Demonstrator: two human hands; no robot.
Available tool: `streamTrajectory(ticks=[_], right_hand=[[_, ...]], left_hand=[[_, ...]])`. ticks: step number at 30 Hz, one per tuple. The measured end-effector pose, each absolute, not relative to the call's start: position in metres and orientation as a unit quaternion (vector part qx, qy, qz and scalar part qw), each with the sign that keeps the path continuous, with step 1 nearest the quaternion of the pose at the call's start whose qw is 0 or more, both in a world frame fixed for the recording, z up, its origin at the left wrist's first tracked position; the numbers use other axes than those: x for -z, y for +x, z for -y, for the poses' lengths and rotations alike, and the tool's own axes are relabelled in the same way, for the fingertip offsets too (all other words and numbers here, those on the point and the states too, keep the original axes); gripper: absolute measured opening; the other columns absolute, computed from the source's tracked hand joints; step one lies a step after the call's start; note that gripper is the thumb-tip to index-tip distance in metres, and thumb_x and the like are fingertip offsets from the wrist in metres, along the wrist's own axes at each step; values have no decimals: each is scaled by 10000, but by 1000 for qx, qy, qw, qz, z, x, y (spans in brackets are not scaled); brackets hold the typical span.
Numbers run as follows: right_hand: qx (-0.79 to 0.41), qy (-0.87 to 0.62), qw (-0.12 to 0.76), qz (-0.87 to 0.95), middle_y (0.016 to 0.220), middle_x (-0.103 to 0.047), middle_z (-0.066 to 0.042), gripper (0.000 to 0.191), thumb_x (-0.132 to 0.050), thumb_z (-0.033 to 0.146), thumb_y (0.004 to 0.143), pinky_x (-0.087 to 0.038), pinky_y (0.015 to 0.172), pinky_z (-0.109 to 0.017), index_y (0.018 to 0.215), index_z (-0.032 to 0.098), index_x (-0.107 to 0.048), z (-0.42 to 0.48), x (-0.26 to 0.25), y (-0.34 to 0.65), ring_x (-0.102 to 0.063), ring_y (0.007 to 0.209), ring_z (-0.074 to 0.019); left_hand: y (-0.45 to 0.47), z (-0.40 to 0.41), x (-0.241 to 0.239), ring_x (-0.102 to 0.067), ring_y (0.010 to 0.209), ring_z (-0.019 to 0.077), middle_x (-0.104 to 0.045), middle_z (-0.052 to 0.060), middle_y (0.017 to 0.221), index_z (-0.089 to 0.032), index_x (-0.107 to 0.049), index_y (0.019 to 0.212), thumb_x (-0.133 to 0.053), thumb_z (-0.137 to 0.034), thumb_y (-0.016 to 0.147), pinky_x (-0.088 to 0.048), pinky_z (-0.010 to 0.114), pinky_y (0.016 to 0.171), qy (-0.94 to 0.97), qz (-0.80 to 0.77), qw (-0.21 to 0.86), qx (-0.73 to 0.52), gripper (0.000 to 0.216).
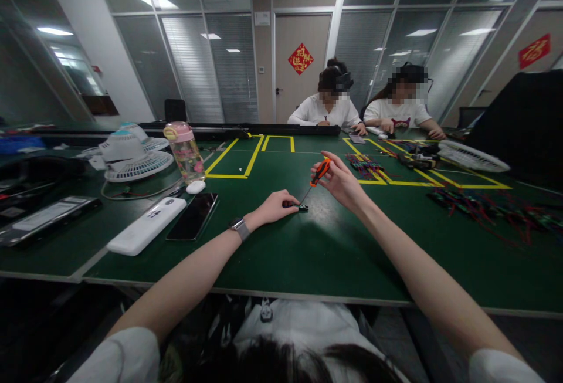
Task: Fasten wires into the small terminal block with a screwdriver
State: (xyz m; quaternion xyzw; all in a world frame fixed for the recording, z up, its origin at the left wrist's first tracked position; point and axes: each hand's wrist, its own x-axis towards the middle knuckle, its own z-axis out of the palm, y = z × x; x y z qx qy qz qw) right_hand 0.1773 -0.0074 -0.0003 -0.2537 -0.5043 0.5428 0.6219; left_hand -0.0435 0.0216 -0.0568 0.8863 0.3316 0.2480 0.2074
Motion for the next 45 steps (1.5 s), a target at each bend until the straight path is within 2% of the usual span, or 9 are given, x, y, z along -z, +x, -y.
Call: streamTrajectory(ticks=[4,8,15,19,23,29,35,41,45], right_hand=[[-543,-252,628,497,919,-720,11,269,-745,446,746,-509,885,-400,963,314,-654,4,3,180,-657,994,-199],[-520,-267,634,507,852,-687,25,235,-752,439,744,-504,882,-369,911,301,-661,-1,5,185,-648,914,-170],[-535,-265,633,493,906,-703,10,319,-736,434,750,-493,901,-386,1035,318,-649,-1,5,186,-664,897,-177],[-524,-274,628,506,900,-700,0,253,-720,448,758,-498,895,-396,955,303,-654,-1,5,187,-655,930,-194],[-509,-277,626,522,870,-672,14,216,-740,440,746,-505,878,-368,893,298,-672,0,3,187,-629,870,-164],[-534,-255,622,513,893,-685,13,268,-765,413,725,-502,907,-380,952,311,-667,5,-2,184,-633,872,-165],[-537,-246,617,520,914,-692,6,212,-747,421,748,-499,908,-387,893,298,-654,7,-2,181,-630,928,-176],[-526,-254,614,531,869,-667,22,202,-775,403,724,-499,877,-364,856,293,-668,6,0,179,-616,822,-152],[-549,-241,606,522,877,-678,27,254,-777,415,724,-491,912,-359,929,306,-672,8,-2,177,-624,838,-141]], left_hand=[[-43,-19,54,-576,808,166,-612,43,927,-186,-739,1021,-653,-326,868,-442,272,744,885,-334,209,-248,224],[-43,-20,54,-567,796,162,-605,44,921,-185,-741,1018,-647,-335,876,-439,271,737,885,-333,213,-248,227],[-44,-21,56,-559,798,166,-599,42,912,-191,-742,1021,-650,-337,874,-435,272,728,885,-333,213,-246,227],[-44,-21,56,-563,803,164,-598,39,915,-197,-742,1021,-644,-348,879,-435,270,731,884,-332,215,-250,230],[-44,-21,57,-566,800,163,-600,37,904,-198,-743,1017,-644,-364,879,-437,268,728,885,-329,213,-253,238],[-43,-22,58,-562,789,158,-602,39,899,-192,-742,1017,-649,-346,878,-436,267,731,885,-330,208,-253,228],[-43,-22,58,-560,788,158,-604,37,893,-193,-743,1005,-650,-344,871,-442,263,738,884,-337,205,-252,221],[-42,-21,57,-564,785,162,-599,36,886,-185,-744,1001,-659,-332,866,-440,267,730,883,-335,208,-255,217],[-43,-22,58,-563,792,162,-599,40,897,-179,-742,1010,-662,-333,866,-440,266,733,882,-332,215,-257,226]])
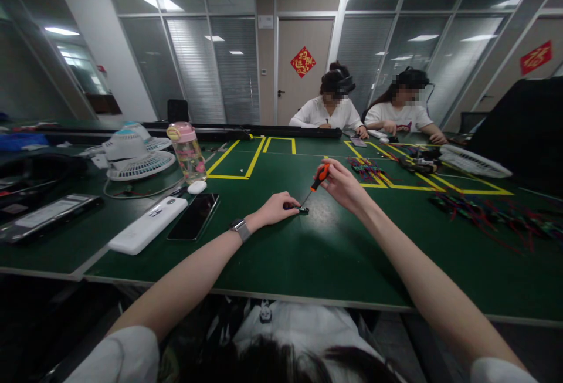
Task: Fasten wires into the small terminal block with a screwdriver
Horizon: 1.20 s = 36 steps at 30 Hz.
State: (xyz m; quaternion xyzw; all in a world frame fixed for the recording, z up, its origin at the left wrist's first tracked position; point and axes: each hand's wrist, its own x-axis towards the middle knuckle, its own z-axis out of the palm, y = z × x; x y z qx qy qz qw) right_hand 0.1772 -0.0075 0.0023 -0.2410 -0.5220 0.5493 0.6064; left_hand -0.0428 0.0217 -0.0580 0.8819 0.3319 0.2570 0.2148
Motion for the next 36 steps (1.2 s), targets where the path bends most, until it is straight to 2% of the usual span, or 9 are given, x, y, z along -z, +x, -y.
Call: streamTrajectory(ticks=[3,7,13,20,27,31,36], right_hand=[[-559,-229,605,519,879,-688,28,245,-764,418,740,-483,947,-384,937,318,-656,9,-3,175,-629,860,-149],[-551,-229,616,514,891,-693,13,231,-772,433,728,-502,912,-387,882,302,-660,10,-3,174,-623,896,-171],[-509,-272,635,514,862,-675,25,232,-801,427,689,-511,826,-315,826,285,-680,4,-1,182,-617,804,-145],[-541,-251,626,502,879,-707,15,239,-752,400,750,-499,880,-315,958,299,-695,3,0,184,-646,876,-147],[-538,-241,630,505,874,-704,5,191,-744,412,753,-504,875,-320,869,274,-682,1,1,183,-643,904,-159],[-514,-254,636,516,839,-677,28,200,-787,387,711,-502,851,-305,846,279,-685,0,3,184,-630,803,-133],[-527,-256,619,524,884,-702,10,259,-770,390,728,-498,884,-338,954,292,-689,1,2,186,-646,841,-148]], left_hand=[[-43,-22,58,-564,797,159,-603,39,904,-183,-741,1013,-665,-329,865,-441,262,740,881,-332,216,-258,221],[-43,-22,58,-565,803,162,-605,41,911,-182,-742,1013,-660,-323,871,-438,264,745,882,-331,216,-256,216],[-43,-22,58,-560,776,157,-600,38,890,-178,-743,1016,-667,-325,867,-436,264,725,883,-333,212,-256,222],[-43,-23,59,-559,772,152,-598,34,891,-185,-742,1023,-665,-315,866,-434,259,720,884,-328,212,-256,218],[-44,-24,60,-559,786,158,-600,41,913,-187,-739,1032,-661,-325,876,-432,270,727,885,-328,213,-253,223],[-44,-22,57,-555,787,159,-598,40,904,-183,-740,1029,-663,-315,875,-432,267,720,883,-333,215,-250,217],[-43,-21,56,-555,783,154,-600,35,900,-189,-743,1022,-668,-311,870,-432,258,718,883,-335,213,-250,210]])
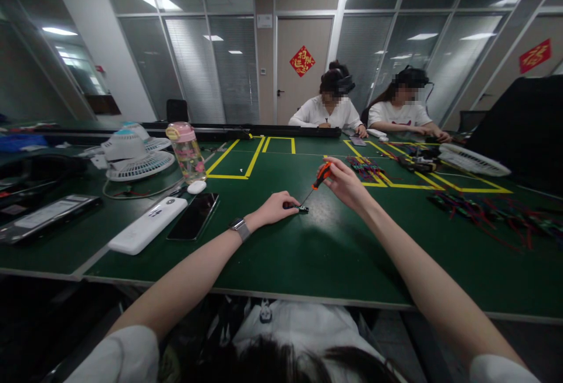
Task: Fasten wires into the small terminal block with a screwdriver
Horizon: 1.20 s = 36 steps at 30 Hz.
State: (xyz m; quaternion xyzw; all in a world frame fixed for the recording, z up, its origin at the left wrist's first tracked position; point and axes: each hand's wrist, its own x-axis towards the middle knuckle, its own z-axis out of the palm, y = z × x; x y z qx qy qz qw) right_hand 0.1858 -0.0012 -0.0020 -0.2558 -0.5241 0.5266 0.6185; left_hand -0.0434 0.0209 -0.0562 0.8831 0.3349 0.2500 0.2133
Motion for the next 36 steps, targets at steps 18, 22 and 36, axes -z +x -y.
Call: streamTrajectory(ticks=[18,22,36], right_hand=[[-531,-251,615,526,885,-691,13,258,-774,397,727,-508,891,-339,945,285,-695,2,0,189,-641,848,-145],[-537,-235,613,530,899,-698,10,218,-741,389,760,-497,941,-387,944,295,-670,5,-1,187,-645,908,-165],[-490,-284,608,557,844,-677,6,261,-766,455,730,-502,802,-291,910,270,-723,-1,-7,185,-632,784,-138]], left_hand=[[-43,-21,58,-558,775,150,-600,37,886,-179,-743,1016,-671,-308,866,-430,252,714,882,-334,211,-257,211],[-44,-22,58,-563,791,154,-610,38,906,-188,-742,1025,-667,-323,868,-438,259,735,883,-332,212,-255,219],[-43,-20,56,-563,788,157,-607,40,910,-185,-738,1024,-659,-321,872,-440,263,726,886,-328,208,-252,218]])
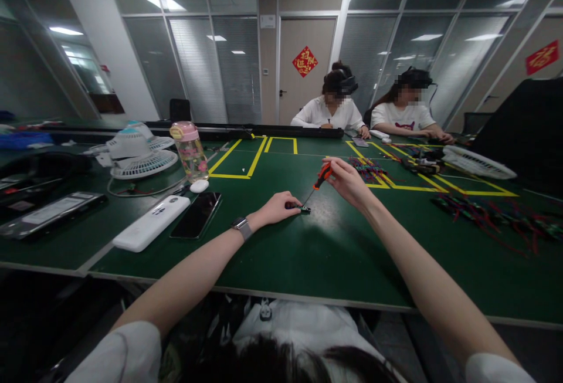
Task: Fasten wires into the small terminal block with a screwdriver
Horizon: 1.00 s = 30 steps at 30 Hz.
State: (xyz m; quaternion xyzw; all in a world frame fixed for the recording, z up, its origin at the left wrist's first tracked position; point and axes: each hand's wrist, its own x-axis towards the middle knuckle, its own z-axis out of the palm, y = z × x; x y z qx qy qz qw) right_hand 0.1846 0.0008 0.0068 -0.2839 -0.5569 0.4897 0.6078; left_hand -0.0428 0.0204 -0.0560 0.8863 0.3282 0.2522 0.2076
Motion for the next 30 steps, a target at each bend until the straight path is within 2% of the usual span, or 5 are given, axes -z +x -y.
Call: streamTrajectory(ticks=[7,15,19,23,30], right_hand=[[-485,-272,618,556,881,-720,-1,247,-771,459,722,-496,876,-328,877,274,-718,0,-5,186,-653,909,-167],[-458,-307,644,531,798,-673,22,267,-805,450,672,-520,777,-293,867,286,-725,-3,-1,186,-626,773,-138],[-468,-302,627,545,894,-709,3,344,-794,456,691,-518,847,-328,986,299,-713,-3,-3,189,-653,856,-154],[-446,-309,632,554,922,-725,-25,330,-778,483,706,-510,887,-360,951,272,-713,-3,-2,189,-667,929,-185],[-375,-357,673,529,792,-698,-6,294,-791,481,680,-517,757,-308,842,245,-722,-8,5,187,-642,755,-147]], left_hand=[[-43,-22,58,-562,788,152,-604,38,908,-186,-738,1028,-663,-327,874,-434,258,724,885,-329,209,-254,222],[-43,-20,55,-573,807,164,-612,43,921,-190,-738,1030,-657,-333,875,-439,270,742,885,-334,210,-247,226],[-43,-21,56,-571,808,163,-613,42,924,-189,-736,1035,-659,-331,871,-441,270,746,885,-331,214,-249,230],[-44,-20,55,-571,813,163,-615,44,928,-188,-735,1034,-651,-350,876,-441,268,745,883,-334,216,-250,241],[-44,-16,52,-578,813,162,-615,48,935,-179,-737,1031,-647,-330,883,-440,268,756,887,-330,207,-248,229]])
